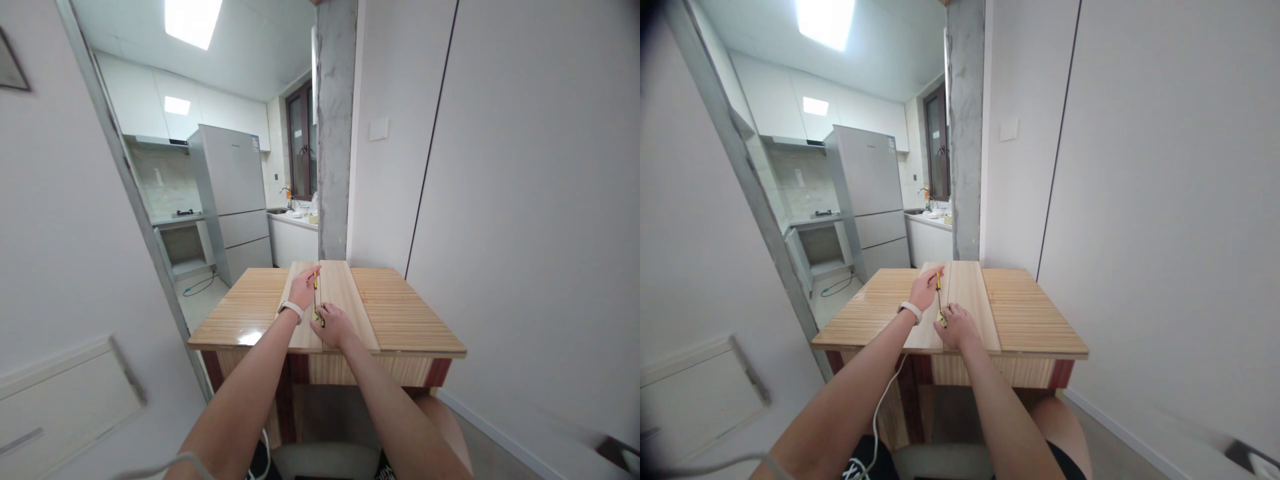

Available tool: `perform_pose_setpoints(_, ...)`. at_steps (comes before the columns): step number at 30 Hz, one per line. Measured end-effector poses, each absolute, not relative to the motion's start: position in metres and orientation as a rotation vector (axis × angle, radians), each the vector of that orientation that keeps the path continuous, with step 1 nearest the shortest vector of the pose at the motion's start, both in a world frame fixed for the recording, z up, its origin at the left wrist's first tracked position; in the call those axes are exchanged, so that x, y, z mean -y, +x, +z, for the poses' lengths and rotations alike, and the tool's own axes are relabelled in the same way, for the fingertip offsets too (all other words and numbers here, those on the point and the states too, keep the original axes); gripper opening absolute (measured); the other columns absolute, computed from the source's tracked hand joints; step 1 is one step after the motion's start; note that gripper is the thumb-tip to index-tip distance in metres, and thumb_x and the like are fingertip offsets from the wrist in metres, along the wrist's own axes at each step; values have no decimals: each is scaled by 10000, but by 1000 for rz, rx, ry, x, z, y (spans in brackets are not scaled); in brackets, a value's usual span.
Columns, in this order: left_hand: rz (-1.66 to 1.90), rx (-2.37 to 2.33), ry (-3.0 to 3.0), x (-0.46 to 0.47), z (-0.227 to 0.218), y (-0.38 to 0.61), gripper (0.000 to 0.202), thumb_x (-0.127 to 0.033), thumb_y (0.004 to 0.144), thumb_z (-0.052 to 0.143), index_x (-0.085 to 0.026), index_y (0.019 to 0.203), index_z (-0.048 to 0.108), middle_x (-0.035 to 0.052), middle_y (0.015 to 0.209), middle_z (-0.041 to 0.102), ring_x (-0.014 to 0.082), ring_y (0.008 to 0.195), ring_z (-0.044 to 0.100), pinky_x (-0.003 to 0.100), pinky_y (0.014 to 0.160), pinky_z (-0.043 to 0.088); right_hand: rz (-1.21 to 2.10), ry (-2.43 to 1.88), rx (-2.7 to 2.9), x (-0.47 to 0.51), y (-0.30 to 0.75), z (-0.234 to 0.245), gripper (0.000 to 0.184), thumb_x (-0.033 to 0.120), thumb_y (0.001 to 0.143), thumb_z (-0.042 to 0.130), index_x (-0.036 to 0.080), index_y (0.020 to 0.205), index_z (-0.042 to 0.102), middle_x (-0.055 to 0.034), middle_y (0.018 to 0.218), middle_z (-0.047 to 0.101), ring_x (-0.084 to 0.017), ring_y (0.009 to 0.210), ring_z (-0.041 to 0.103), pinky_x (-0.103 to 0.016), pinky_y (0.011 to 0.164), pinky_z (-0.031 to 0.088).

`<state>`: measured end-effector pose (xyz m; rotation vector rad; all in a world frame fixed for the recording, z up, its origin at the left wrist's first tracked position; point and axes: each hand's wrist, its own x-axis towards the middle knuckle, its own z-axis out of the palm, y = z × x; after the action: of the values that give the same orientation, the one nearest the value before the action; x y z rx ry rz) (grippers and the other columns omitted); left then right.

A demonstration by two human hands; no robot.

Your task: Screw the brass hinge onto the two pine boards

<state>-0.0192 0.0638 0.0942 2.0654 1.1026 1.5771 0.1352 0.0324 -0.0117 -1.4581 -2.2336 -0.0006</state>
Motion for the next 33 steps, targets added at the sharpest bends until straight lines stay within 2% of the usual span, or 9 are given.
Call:
perform_pose_setpoints(3, 1558, -1134, 2055, -65, 94, -20, 392, -150, 985, 475, -224, 1314, 674, 71, 1186, 726, 167, 1057, 677, 311, 958, 525, 10, -1465, 2236, -31, 135, -11, 600, 620, 948, 507, 257, 1421, 579, -126, 1553, 464, -285, 1437, 394, -449, 1181, 276)
perform_pose_setpoints(7, 1574, -1120, 1985, -64, 95, -18, 431, -134, 981, 476, -241, 1371, 622, 52, 1139, 733, 142, 1000, 691, 277, 890, 539, 6, -1462, 2239, -30, 136, -9, 603, 619, 950, 504, 254, 1425, 575, -124, 1553, 465, -283, 1433, 400, -442, 1178, 281)
perform_pose_setpoints(12, 1578, -1137, 2010, -60, 98, -17, 354, -150, 971, 517, -244, 1252, 710, 55, 1111, 721, 145, 956, 679, 283, 873, 553, -12, -1451, 2235, -29, 136, -8, 595, 611, 950, 508, 246, 1412, 588, -130, 1528, 492, -288, 1419, 417, -440, 1175, 293)
perform_pose_setpoints(17, 1595, -1207, 2011, -61, 100, -15, 330, -171, 936, 612, -256, 1226, 744, 46, 1017, 671, 117, 795, 644, 266, 801, 572, 11, -1463, 2226, -27, 135, -6, 568, 604, 946, 527, 271, 1401, 598, -114, 1524, 496, -288, 1416, 416, -446, 1174, 296)
perform_pose_setpoints(21, 1583, -1242, 2049, -65, 101, -13, 314, -192, 914, 665, -274, 1202, 759, 33, 971, 637, 110, 739, 620, 265, 770, 574, 24, -1466, 2220, -28, 135, -6, 574, 601, 945, 533, 271, 1410, 593, -112, 1535, 488, -286, 1422, 410, -447, 1180, 287)
perform_pose_setpoints(24, 1577, -1227, 2074, -64, 100, -13, 337, -202, 942, 630, -272, 1256, 730, 52, 1039, 652, 129, 793, 642, 281, 793, 576, 32, -1477, 2218, -30, 134, -8, 590, 610, 943, 529, 266, 1418, 590, -112, 1560, 463, -287, 1439, 395, -450, 1187, 275)
perform_pose_setpoints(29, 1604, -1111, 2144, -62, 98, -15, 396, -159, 995, 496, -243, 1344, 666, 90, 1300, 662, 191, 1170, 628, 342, 1022, 518, 19, -1465, 2231, -31, 134, -9, 600, 618, 951, 503, 245, 1412, 596, -127, 1555, 468, -288, 1438, 400, -452, 1187, 276)
perform_pose_setpoints(31, 1598, -1115, 2117, -63, 97, -16, 403, -143, 993, 481, -226, 1345, 659, 88, 1292, 679, 192, 1185, 629, 357, 1054, 499, 12, -1461, 2234, -31, 135, -9, 594, 614, 951, 504, 247, 1409, 597, -129, 1553, 468, -291, 1436, 401, -455, 1185, 277)
perform_pose_setpoints(33, 1571, -1131, 2071, -63, 97, -16, 404, -133, 989, 477, -221, 1338, 660, 82, 1237, 705, 180, 1115, 660, 348, 1015, 520, 4, -1456, 2232, -30, 135, -10, 588, 609, 950, 508, 250, 1408, 597, -129, 1550, 472, -292, 1433, 402, -456, 1183, 280)
